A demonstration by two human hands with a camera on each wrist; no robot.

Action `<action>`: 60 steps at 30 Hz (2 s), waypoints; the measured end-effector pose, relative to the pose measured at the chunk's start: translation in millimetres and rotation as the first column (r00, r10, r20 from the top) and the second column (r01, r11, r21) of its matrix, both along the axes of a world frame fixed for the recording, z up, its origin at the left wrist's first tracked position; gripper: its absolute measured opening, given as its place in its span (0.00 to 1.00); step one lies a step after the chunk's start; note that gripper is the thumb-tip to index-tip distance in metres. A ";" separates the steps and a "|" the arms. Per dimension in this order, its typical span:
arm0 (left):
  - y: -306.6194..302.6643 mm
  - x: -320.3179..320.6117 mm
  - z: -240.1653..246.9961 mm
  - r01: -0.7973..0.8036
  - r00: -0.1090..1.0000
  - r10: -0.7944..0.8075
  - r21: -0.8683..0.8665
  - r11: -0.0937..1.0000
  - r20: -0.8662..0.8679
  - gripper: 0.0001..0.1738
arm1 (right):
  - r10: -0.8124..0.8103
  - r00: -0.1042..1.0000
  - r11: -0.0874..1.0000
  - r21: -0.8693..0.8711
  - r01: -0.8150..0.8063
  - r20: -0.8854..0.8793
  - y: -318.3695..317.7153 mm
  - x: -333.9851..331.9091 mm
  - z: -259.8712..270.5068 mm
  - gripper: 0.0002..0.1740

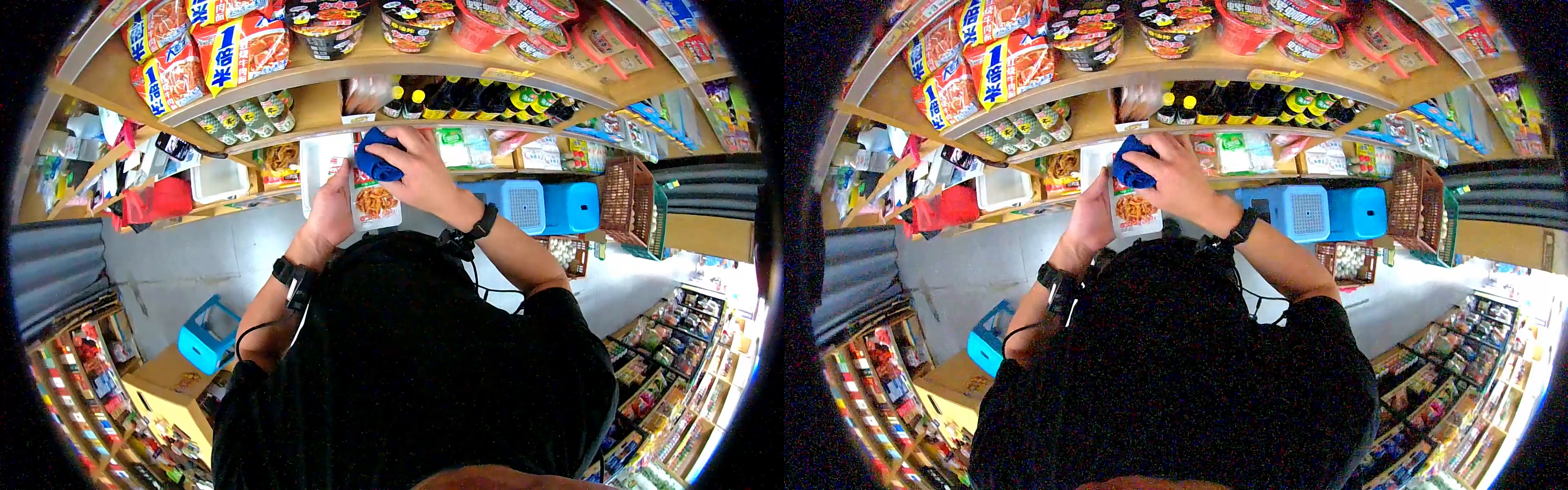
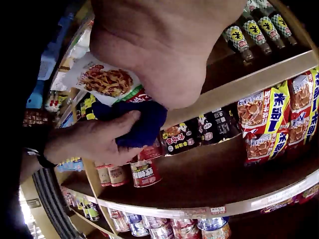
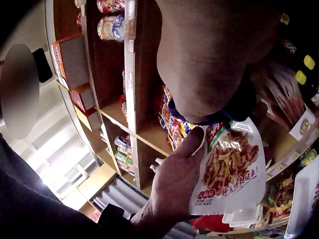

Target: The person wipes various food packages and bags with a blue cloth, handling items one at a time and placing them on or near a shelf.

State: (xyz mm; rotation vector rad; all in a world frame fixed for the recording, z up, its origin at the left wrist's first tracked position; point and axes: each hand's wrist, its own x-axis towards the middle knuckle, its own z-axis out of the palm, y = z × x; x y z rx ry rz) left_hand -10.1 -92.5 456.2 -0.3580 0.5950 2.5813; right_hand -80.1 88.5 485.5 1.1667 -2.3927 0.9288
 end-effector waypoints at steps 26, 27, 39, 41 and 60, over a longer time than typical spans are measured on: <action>23.2 -10.6 10.0 -0.101 0.988 0.107 0.059 0.993 -0.114 0.40 | 0.552 0.828 0.826 0.071 -0.560 0.103 34.0 -17.4 -14.9 0.25; 25.2 -9.8 10.2 -0.106 0.982 0.109 0.029 0.994 -0.152 0.35 | 0.552 0.828 0.825 0.073 -0.560 0.099 36.0 -17.2 -14.5 0.24; 18.3 -16.2 1.1 -0.157 0.988 0.157 -0.084 0.984 -0.011 0.25 | 0.347 0.938 0.938 0.012 -0.347 0.014 56.1 -28.5 -19.9 0.29; 18.6 -18.2 5.5 -0.165 0.986 0.165 -0.081 0.983 -0.012 0.25 | 0.317 0.948 0.948 0.019 -0.317 0.013 53.7 -24.9 -16.8 0.29; 9.5 -25.5 -7.0 -0.215 0.977 0.214 -0.035 0.976 -0.026 0.31 | 0.573 0.811 0.805 0.101 -0.584 0.120 32.4 -28.5 2.6 0.27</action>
